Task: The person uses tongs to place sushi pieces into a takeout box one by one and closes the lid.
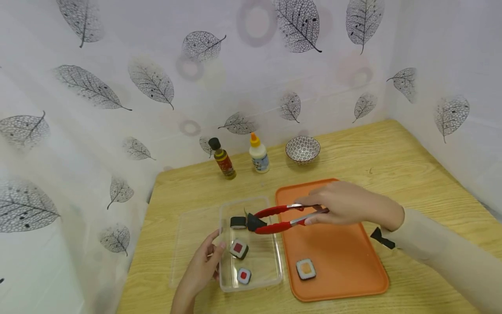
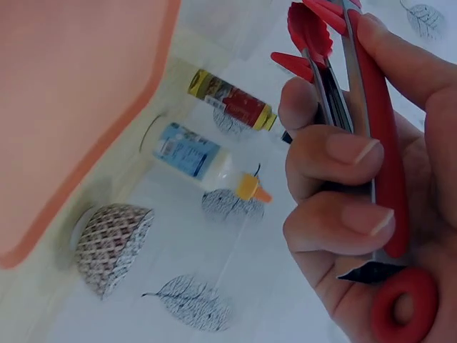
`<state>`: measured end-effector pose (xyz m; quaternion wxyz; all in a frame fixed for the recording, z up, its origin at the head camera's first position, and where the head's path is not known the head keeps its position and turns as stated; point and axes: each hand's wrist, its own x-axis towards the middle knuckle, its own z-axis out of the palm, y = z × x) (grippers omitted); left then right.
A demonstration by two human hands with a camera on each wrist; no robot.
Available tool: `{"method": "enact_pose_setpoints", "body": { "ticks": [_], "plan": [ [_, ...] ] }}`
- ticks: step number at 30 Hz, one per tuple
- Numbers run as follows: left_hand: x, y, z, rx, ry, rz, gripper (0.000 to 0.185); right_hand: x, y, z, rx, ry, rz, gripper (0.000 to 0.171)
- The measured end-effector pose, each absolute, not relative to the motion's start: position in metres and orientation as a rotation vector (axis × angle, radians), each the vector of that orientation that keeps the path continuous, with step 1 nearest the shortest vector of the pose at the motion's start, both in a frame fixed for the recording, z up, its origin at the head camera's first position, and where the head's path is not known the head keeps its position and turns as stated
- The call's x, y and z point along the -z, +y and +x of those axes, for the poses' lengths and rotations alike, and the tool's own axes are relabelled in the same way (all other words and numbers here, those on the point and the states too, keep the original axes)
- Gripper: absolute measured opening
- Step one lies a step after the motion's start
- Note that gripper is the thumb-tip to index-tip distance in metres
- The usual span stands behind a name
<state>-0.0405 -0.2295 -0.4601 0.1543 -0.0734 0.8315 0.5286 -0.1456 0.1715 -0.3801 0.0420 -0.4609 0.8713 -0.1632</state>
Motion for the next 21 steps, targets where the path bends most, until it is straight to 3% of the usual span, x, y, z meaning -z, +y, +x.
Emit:
{"method": "enact_pose_setpoints", "body": {
  "ticks": [21],
  "plan": [
    [0.461,-0.230,-0.041,-1.505,2.388,-0.210,0.056,0.341,0.084,-0.144,-0.095,2.544,-1.314,0.033]
  ]
}}
